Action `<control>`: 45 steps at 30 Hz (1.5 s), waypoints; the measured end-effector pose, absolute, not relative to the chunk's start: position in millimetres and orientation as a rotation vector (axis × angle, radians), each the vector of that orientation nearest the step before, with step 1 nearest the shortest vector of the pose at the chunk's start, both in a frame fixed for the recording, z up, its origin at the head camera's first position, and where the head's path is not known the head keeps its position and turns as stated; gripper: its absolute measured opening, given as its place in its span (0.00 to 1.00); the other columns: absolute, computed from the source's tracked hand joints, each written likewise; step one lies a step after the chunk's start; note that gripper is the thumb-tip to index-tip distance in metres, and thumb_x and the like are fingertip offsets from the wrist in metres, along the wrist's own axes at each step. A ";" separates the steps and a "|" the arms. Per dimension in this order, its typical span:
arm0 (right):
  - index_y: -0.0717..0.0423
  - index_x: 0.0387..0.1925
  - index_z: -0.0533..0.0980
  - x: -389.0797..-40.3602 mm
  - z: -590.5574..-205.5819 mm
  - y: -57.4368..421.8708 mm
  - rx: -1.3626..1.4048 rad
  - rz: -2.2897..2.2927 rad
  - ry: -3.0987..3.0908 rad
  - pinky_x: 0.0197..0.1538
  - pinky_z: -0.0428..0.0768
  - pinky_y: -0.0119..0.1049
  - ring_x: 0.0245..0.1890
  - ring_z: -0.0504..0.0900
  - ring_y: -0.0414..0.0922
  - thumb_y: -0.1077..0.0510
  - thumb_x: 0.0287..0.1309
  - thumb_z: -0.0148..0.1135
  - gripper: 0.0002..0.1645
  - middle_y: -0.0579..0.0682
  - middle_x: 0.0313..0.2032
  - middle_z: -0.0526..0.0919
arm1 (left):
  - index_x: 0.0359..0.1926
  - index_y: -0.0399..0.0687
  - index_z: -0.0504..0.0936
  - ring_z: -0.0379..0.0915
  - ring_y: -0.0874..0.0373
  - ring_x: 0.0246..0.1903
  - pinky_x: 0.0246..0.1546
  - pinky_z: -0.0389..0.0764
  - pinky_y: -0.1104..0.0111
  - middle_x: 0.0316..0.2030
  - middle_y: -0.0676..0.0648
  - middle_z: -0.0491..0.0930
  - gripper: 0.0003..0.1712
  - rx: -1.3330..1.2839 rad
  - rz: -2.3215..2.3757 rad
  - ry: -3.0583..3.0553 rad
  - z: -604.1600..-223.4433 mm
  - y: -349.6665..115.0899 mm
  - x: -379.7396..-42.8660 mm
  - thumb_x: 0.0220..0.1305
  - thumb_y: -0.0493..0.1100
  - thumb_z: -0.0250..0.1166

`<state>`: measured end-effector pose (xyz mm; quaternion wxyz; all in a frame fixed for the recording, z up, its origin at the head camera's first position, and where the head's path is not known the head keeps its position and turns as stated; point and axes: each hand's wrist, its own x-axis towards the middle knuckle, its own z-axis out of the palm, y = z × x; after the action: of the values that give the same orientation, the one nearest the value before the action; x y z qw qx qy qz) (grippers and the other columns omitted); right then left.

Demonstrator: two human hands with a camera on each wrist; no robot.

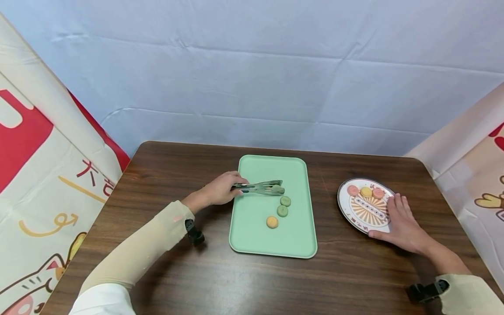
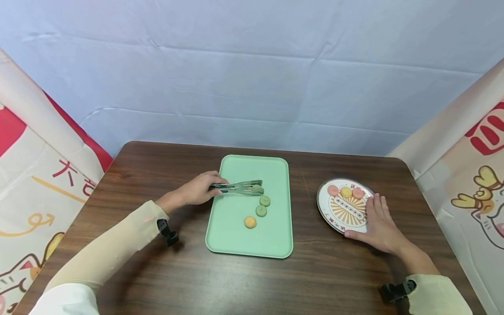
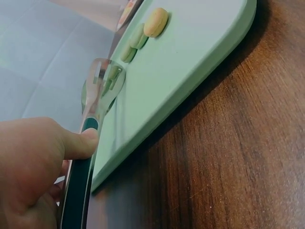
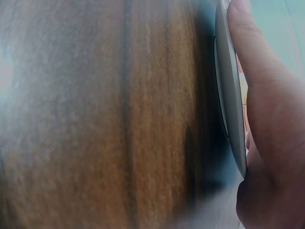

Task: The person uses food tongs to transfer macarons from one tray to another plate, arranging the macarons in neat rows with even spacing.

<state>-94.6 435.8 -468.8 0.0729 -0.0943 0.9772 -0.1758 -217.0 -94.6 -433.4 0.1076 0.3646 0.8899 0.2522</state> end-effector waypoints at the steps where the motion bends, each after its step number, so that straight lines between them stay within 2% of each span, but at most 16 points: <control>1: 0.84 0.72 0.30 -94.5 -468.7 435.7 -0.284 -0.527 2.936 0.73 0.20 0.54 0.73 0.19 0.72 0.35 0.53 0.73 0.81 0.84 0.71 0.26 | 0.63 0.38 0.80 0.76 0.48 0.51 0.50 0.77 0.57 0.54 0.39 0.78 0.20 1.073 0.741 2.619 -433.2 -94.7 -216.7 0.73 0.37 0.63; 13: 0.85 0.71 0.31 -94.4 -465.0 434.3 -0.285 -0.516 2.935 0.73 0.22 0.56 0.73 0.21 0.73 0.35 0.53 0.73 0.80 0.85 0.71 0.28 | 0.63 0.37 0.80 0.75 0.48 0.50 0.49 0.77 0.58 0.54 0.40 0.79 0.20 1.102 0.748 2.629 -433.0 -96.0 -216.7 0.73 0.37 0.64; 26: 0.84 0.72 0.31 -96.5 -468.4 436.7 -0.297 -0.524 2.943 0.73 0.21 0.54 0.73 0.21 0.72 0.35 0.53 0.74 0.81 0.85 0.71 0.27 | 0.62 0.37 0.81 0.76 0.48 0.50 0.49 0.77 0.58 0.53 0.39 0.79 0.20 1.143 0.746 2.645 -422.1 -93.1 -220.0 0.73 0.37 0.64; 45: 0.85 0.72 0.31 -95.6 -470.6 437.5 -0.309 -0.521 2.958 0.73 0.21 0.53 0.73 0.22 0.73 0.35 0.52 0.74 0.81 0.85 0.71 0.29 | 0.63 0.40 0.80 0.76 0.49 0.51 0.50 0.77 0.59 0.52 0.41 0.79 0.21 1.153 0.696 2.646 -405.3 -68.8 -222.2 0.72 0.38 0.65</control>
<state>-95.6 437.5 -470.6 0.0611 -0.1020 0.9778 -0.1723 -222.2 -68.8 -405.3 0.0860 0.3870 0.8878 0.2336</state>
